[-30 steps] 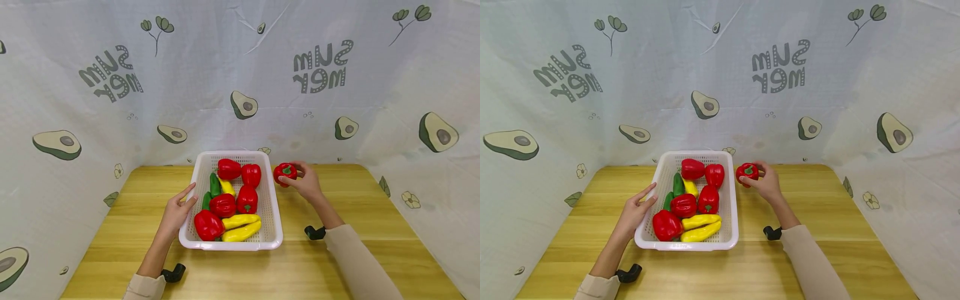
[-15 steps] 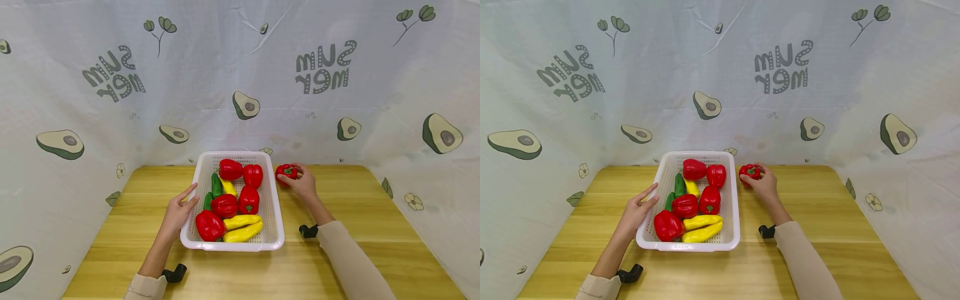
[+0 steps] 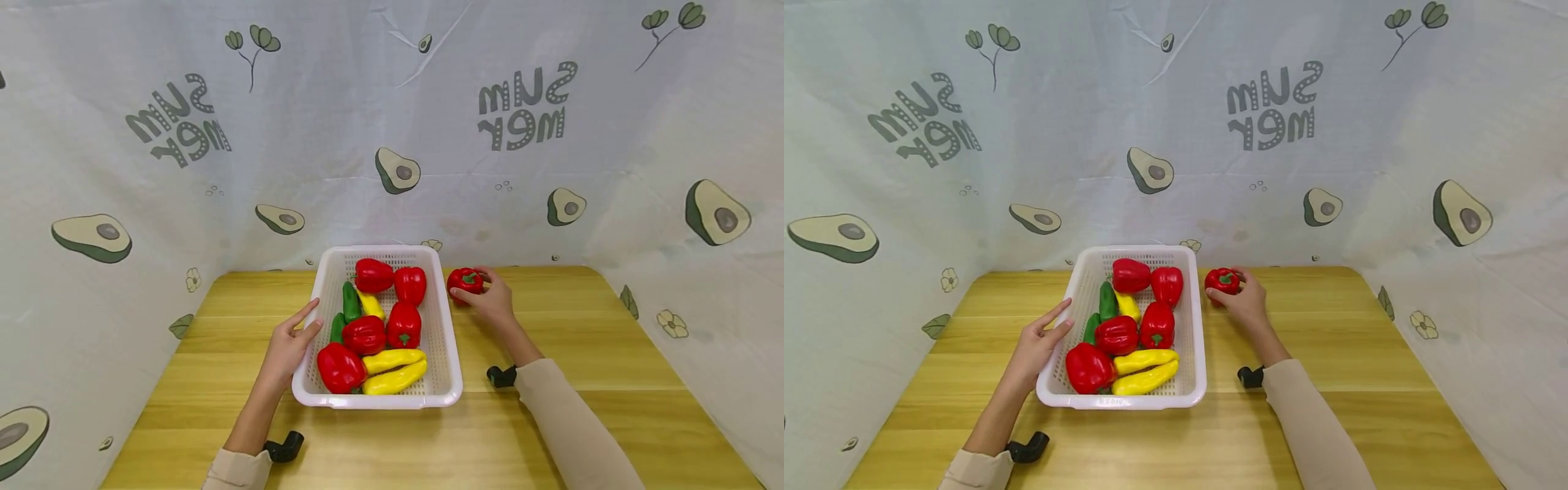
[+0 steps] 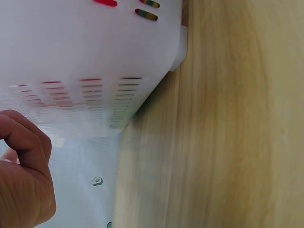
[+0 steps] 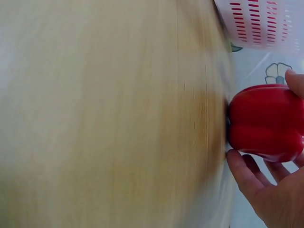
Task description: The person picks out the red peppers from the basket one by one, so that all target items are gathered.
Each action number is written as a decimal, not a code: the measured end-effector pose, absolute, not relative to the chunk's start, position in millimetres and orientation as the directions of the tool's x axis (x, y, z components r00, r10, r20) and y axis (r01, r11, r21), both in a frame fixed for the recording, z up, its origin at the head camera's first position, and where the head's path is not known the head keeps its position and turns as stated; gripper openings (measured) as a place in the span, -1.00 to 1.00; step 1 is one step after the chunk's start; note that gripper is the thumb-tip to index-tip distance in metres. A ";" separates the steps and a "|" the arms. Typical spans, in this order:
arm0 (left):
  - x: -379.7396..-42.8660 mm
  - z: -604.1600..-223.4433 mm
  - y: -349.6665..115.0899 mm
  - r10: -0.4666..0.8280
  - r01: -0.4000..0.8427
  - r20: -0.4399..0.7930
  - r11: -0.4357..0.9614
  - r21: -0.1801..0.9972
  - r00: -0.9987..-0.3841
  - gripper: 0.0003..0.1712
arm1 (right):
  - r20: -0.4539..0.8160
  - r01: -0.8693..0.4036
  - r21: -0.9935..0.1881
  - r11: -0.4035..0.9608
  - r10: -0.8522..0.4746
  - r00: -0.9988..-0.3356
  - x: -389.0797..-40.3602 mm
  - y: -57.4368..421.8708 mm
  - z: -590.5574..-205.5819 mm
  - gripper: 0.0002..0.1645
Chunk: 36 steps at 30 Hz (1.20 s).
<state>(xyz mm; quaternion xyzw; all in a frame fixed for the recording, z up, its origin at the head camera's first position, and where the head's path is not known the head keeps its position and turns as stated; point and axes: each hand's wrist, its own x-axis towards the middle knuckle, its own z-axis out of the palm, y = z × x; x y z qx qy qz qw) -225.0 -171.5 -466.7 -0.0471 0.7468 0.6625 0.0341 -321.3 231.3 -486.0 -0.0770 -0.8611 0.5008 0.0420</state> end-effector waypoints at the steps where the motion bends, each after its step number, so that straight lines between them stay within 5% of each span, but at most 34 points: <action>1: -225.0 -466.4 -171.6 -0.023 -0.116 -0.114 0.116 0.986 -0.993 -0.41 | -0.007 0.093 -0.867 0.489 0.176 -0.984 -320.9 231.3 -485.7 0.07; 19: -225.0 -465.6 -171.7 -0.030 -0.118 -0.116 0.120 0.986 -0.993 -0.41 | 0.178 -0.076 -0.819 0.569 0.126 -0.976 -296.1 233.4 -445.0 -0.04; 36: -224.5 -467.2 -171.1 -0.028 -0.115 -0.113 0.103 0.988 -0.993 -0.39 | 0.277 -0.352 -0.767 0.536 -0.218 -0.936 -256.7 171.6 -430.9 -0.07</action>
